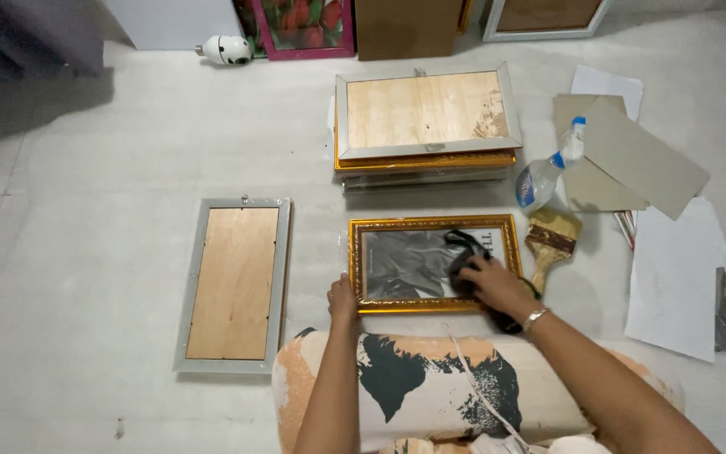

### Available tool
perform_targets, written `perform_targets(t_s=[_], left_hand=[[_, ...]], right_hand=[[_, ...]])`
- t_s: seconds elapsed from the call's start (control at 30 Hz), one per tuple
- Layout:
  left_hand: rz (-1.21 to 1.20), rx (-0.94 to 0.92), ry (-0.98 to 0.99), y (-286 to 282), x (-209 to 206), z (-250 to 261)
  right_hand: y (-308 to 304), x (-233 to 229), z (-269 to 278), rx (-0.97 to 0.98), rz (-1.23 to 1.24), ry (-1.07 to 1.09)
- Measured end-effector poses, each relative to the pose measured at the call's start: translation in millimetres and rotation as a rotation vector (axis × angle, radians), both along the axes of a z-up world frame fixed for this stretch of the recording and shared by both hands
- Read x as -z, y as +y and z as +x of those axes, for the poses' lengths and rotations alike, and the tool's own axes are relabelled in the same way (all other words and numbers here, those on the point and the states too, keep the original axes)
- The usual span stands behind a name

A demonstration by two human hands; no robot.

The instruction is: Cleaning and dusting picture frames using a brush and a cleaning cloth.

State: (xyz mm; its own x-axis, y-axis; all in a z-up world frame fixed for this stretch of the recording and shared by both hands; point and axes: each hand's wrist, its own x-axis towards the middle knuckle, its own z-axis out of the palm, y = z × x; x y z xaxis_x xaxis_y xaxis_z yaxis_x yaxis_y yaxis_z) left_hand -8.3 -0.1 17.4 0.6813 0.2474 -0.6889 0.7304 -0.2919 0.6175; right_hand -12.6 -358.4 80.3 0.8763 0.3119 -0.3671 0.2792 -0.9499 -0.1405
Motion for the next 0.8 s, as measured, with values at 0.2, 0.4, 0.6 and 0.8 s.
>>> perform_targets(t_s=[0.2,0.4,0.6,0.8], left_hand=[[-0.014,-0.029,-0.022,-5.9,-40.0,-5.5],[0.016,0.000,-0.011,-2.5,-20.1,-1.9],[0.019,0.000,0.004,5.5,42.1,7.3],[-0.010,-0.016,0.015,-2.8,-23.9,-4.0]], right_hand=[[-44.1,52.7,-3.0,0.202,-0.103,-0.199],[108.3,36.4,3.6,0.016,0.119,-0.188],[213.1,22.7,10.1,-0.184,0.250,-0.436],[137.3,41.2,42.1,-0.006,0.135,-0.460]])
